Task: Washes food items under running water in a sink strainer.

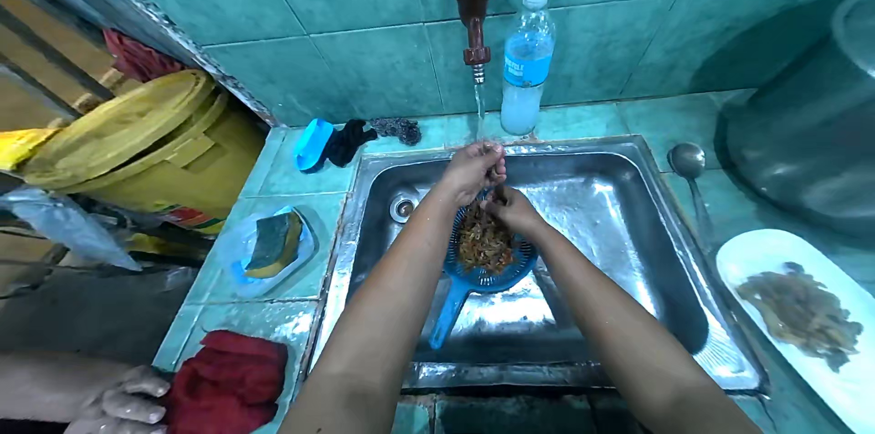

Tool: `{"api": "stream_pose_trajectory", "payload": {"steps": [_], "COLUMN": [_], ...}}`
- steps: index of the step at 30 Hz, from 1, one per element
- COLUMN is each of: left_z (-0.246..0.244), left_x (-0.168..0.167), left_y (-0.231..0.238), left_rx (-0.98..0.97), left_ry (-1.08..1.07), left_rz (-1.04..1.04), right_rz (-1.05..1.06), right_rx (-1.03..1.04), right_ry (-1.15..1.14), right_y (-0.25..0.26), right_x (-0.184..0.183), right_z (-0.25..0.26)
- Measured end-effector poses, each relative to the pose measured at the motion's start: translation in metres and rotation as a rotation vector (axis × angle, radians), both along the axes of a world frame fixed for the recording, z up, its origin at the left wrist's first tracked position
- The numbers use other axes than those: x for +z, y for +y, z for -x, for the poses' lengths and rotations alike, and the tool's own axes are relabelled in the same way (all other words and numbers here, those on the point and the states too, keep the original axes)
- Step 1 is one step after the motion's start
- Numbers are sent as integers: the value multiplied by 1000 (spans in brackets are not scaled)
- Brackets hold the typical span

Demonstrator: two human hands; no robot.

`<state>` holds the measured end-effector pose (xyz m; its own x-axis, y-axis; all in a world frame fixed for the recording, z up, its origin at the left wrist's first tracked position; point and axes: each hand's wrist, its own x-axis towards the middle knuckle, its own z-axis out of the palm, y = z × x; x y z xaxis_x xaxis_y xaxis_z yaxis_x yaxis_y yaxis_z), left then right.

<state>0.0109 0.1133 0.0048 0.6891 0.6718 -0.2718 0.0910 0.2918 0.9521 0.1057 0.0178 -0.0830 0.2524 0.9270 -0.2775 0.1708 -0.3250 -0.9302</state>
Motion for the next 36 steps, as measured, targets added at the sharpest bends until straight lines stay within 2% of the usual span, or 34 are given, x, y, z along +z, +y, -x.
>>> {"api": "stream_pose_trajectory", "payload": {"steps": [4, 6, 8, 10, 13, 17, 19, 23, 25, 28, 30, 32, 34, 36], "left_z": [9, 16, 26, 38, 55, 73, 79, 65, 51, 36, 30, 27, 23, 18], "left_x": [17, 25, 28, 25, 19, -11, -25, -43, -45, -48, -54, -55, -48, -39], "left_y": [3, 0, -3, -5, -12, -16, -19, -26, -30, -32, -27, -18, -9, 1], "left_rx": [-288, -305, -264, -185, 32, 278, 310, 358, 381, 406, 454, 473, 471, 407], "left_ry": [311, 422, 422, 334, 122, -56, -38, 1, -81, -286, -334, -272, -163, -106], "left_rz": [-597, -760, -802, -729, -525, -233, -103, 215, 401, 598, 640, 616, 536, 415], "right_rz": [-43, -62, -96, -156, -228, -278, -285, -233, -197, -158, -181, -178, -124, 14], "right_rx": [-148, -129, -68, -48, -34, -35, -28, 67, 188, 353, 323, 188, 72, 82], "right_ry": [313, 375, 412, 427, 365, 320, 195, -262, -406, -489, -497, -504, -501, -516], "right_y": [11, 15, 19, 24, 32, 29, 25, 21, 21, 18, 11, 2, -5, -7], "right_x": [9, 16, 24, 29, 32, 46, 56, 73, 78, 88, 97, 98, 89, 71], "right_z": [4, 5, 6, 7, 3, -5, -6, 0, 6, 11, 8, -1, -12, -16]}}
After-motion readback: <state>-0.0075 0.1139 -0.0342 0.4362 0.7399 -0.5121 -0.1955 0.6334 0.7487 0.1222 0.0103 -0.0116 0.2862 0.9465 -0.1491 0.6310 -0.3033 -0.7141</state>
